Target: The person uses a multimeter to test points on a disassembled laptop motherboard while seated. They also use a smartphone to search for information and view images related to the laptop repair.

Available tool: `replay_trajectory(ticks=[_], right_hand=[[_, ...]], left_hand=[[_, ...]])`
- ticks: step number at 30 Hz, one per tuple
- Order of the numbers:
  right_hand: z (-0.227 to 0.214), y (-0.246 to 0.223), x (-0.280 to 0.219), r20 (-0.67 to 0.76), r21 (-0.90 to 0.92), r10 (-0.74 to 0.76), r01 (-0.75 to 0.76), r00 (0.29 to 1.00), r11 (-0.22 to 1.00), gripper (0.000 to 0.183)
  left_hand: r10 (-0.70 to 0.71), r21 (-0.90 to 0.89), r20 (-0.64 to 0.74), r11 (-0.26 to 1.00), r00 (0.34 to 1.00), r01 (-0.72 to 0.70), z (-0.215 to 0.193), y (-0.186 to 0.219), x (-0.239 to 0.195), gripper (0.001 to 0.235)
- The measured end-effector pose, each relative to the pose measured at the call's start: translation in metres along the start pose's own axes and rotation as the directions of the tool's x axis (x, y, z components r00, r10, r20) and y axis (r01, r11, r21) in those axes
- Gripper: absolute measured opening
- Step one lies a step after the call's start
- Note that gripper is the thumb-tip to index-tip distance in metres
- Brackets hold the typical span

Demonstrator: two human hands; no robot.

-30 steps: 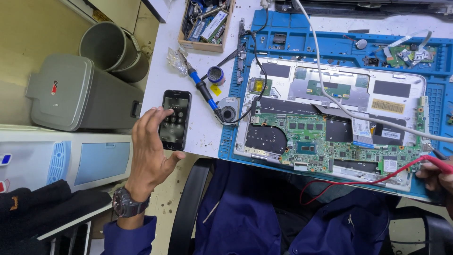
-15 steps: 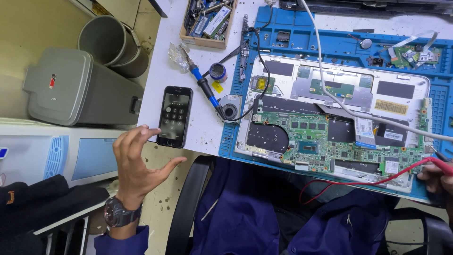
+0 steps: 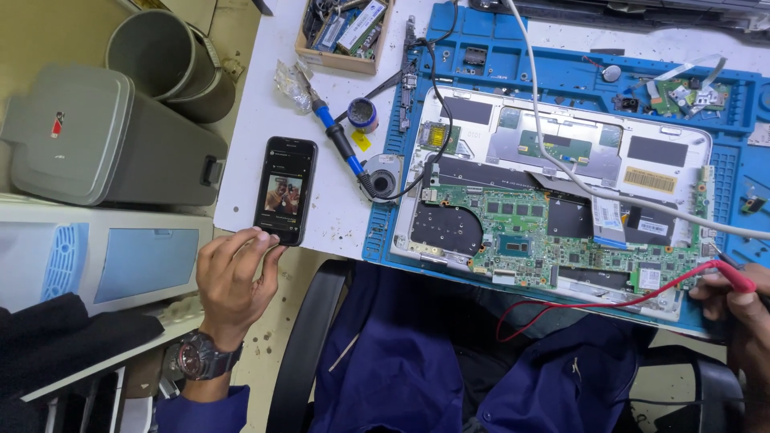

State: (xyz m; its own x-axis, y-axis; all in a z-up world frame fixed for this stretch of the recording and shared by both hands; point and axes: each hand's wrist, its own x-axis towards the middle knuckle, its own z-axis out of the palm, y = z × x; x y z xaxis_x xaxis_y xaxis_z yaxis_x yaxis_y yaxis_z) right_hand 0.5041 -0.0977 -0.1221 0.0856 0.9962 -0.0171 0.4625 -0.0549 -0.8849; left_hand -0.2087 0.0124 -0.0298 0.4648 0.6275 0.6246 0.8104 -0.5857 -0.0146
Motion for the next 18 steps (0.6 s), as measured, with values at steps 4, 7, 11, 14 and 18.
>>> replay_trajectory(ticks=[4,7,11,14,18], right_hand=[[-0.003,0.016,-0.006,0.001,0.059,0.032,-0.032,0.999,0.998,0.038],[-0.004,0.031,-0.009,0.023,0.141,0.053,-0.056,0.998,0.988,0.04],[-0.002,0.025,-0.009,-0.004,0.118,0.055,-0.054,0.998,0.991,0.038],[0.002,0.008,-0.004,-0.015,0.074,0.026,-0.025,1.0,0.997,0.037],[-0.004,0.019,-0.002,-0.004,0.067,0.017,-0.016,1.0,0.998,0.037]], left_hand=[[0.047,0.051,0.038,0.998,0.998,-0.049,0.003,0.001,-0.003,0.063],[-0.049,-0.018,0.021,0.999,0.999,0.049,0.001,0.003,0.002,0.054],[-0.019,0.01,0.073,1.0,0.997,0.018,-0.004,0.002,0.008,0.051],[-0.023,-0.016,0.067,1.0,0.998,0.024,-0.01,0.004,0.016,0.055],[-0.115,-0.04,0.045,0.992,0.992,0.117,-0.017,0.005,0.028,0.071]])
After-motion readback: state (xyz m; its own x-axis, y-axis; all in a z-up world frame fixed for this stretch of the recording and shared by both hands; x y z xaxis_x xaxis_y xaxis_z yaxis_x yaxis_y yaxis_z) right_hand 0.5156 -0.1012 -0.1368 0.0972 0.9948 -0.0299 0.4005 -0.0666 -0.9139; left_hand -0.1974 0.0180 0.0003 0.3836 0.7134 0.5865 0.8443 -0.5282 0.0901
